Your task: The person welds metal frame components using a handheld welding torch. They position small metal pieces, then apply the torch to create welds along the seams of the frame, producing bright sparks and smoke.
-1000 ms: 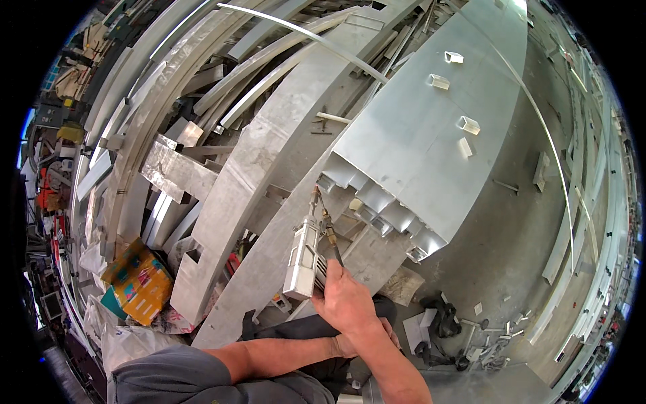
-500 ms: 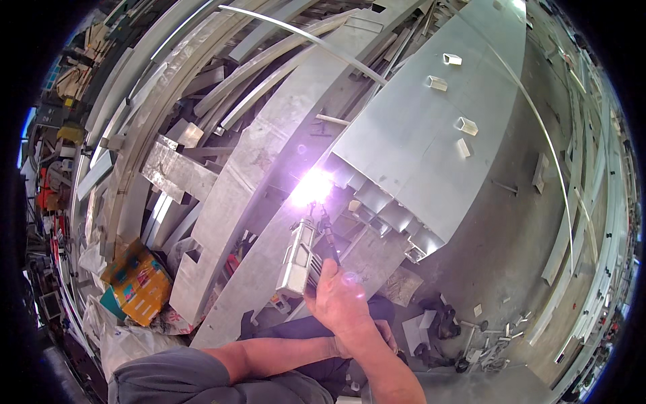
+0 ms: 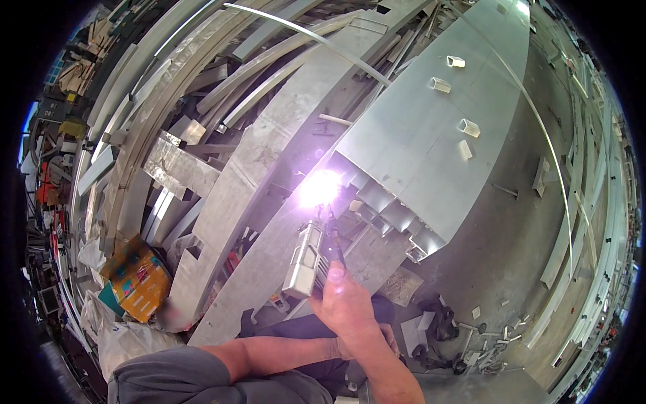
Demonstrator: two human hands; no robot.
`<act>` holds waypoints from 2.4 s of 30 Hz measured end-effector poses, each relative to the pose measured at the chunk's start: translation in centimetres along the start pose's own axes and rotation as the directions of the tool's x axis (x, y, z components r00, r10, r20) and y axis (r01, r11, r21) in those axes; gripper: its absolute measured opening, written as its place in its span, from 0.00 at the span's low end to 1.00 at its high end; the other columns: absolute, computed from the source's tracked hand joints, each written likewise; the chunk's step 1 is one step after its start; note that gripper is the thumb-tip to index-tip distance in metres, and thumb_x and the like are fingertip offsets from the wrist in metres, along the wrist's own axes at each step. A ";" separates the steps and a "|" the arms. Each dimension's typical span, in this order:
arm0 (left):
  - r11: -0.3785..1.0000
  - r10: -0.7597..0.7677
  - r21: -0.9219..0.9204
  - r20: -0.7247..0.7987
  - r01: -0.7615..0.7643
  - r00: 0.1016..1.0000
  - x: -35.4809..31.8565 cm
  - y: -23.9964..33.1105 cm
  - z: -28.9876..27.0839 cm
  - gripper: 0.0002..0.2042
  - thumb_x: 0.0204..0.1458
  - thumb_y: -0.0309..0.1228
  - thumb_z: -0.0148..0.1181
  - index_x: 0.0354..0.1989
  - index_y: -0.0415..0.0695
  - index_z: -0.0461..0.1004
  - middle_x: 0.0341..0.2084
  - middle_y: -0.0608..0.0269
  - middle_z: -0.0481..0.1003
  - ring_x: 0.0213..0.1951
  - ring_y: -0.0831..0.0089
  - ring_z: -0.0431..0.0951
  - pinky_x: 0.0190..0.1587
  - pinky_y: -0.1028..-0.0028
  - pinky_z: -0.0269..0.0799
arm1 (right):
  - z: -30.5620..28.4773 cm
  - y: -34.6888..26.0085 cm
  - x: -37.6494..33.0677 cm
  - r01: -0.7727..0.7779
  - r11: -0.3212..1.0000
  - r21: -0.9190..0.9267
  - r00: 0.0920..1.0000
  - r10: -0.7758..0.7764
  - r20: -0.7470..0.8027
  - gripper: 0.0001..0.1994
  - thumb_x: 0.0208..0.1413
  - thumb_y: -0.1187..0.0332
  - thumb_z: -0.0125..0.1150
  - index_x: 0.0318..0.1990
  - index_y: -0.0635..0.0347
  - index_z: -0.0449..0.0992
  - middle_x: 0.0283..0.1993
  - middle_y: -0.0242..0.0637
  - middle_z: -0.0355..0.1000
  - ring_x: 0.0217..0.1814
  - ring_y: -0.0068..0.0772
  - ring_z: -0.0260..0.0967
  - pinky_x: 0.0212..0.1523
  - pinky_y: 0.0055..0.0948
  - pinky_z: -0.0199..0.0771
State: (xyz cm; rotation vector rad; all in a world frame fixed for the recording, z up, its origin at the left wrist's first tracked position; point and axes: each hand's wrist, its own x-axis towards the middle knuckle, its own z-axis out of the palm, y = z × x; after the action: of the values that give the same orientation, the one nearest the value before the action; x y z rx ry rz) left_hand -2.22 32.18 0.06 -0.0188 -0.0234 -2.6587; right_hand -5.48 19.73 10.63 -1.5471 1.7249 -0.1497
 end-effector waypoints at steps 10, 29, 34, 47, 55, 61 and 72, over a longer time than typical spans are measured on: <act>0.964 -0.200 0.164 -0.066 0.208 0.978 -3.2 -9.1 -9.6 0.16 0.58 0.38 0.63 0.45 0.42 0.68 0.43 0.53 0.76 0.53 0.59 0.73 0.61 0.56 0.64 | 0.3 0.6 -2.2 0.086 0.995 -0.041 0.993 -0.089 -0.076 0.31 0.47 0.61 0.70 0.55 0.67 0.63 0.38 0.55 0.77 0.39 0.60 0.77 0.36 0.48 0.78; 0.989 -0.132 0.060 -0.014 0.132 0.991 -1.8 -4.7 -0.4 0.18 0.56 0.41 0.65 0.44 0.41 0.69 0.45 0.52 0.76 0.54 0.60 0.74 0.60 0.59 0.66 | 0.1 3.7 -7.6 -0.085 0.996 -0.002 0.996 0.085 0.016 0.24 0.49 0.63 0.66 0.49 0.65 0.62 0.41 0.55 0.73 0.43 0.63 0.74 0.41 0.53 0.76; 0.988 -0.140 0.069 -0.020 0.141 0.990 -1.8 -5.4 -1.0 0.18 0.55 0.41 0.65 0.45 0.41 0.69 0.45 0.52 0.76 0.54 0.60 0.74 0.60 0.60 0.67 | 0.6 4.5 -8.0 -0.089 0.996 -0.025 0.996 0.088 -0.014 0.26 0.50 0.62 0.66 0.50 0.65 0.63 0.41 0.54 0.74 0.41 0.62 0.75 0.40 0.53 0.77; 0.982 -0.148 0.115 -0.016 0.149 0.989 -0.6 -5.6 -1.5 0.19 0.55 0.41 0.66 0.45 0.41 0.69 0.45 0.53 0.76 0.54 0.61 0.74 0.60 0.60 0.67 | 0.8 5.6 -7.0 -0.041 0.998 -0.041 0.996 0.038 -0.080 0.29 0.49 0.59 0.68 0.54 0.66 0.62 0.39 0.54 0.74 0.39 0.62 0.75 0.37 0.52 0.78; 0.979 -0.155 0.136 -0.009 0.154 0.988 0.2 -5.6 -1.5 0.19 0.55 0.40 0.66 0.45 0.41 0.69 0.45 0.53 0.76 0.54 0.61 0.74 0.60 0.61 0.67 | 1.1 5.9 -6.6 -0.069 0.997 -0.026 0.996 0.067 -0.060 0.30 0.48 0.60 0.68 0.54 0.66 0.62 0.42 0.56 0.74 0.41 0.63 0.75 0.40 0.53 0.77; 0.978 -0.158 0.138 -0.003 0.157 0.987 0.5 -5.7 -1.5 0.19 0.54 0.40 0.67 0.45 0.41 0.69 0.46 0.53 0.76 0.54 0.62 0.74 0.60 0.61 0.67 | 0.8 5.6 -6.5 -0.079 0.996 -0.029 0.996 0.077 -0.049 0.30 0.48 0.61 0.68 0.54 0.66 0.61 0.42 0.56 0.74 0.41 0.63 0.75 0.41 0.53 0.78; 0.972 -0.172 0.160 0.001 0.169 0.985 0.6 -5.7 -1.9 0.20 0.54 0.40 0.67 0.46 0.41 0.69 0.46 0.53 0.75 0.54 0.62 0.73 0.60 0.61 0.68 | 0.3 5.4 -6.5 -0.054 0.995 -0.086 0.998 0.052 -0.033 0.27 0.49 0.60 0.68 0.49 0.65 0.60 0.39 0.54 0.73 0.38 0.59 0.77 0.37 0.49 0.80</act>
State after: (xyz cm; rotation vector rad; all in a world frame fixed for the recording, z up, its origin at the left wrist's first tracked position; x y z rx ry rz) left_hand -5.42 36.90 -1.91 0.0162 -0.2542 -2.8200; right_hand -9.99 26.92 10.40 -1.5672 1.8159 -0.0727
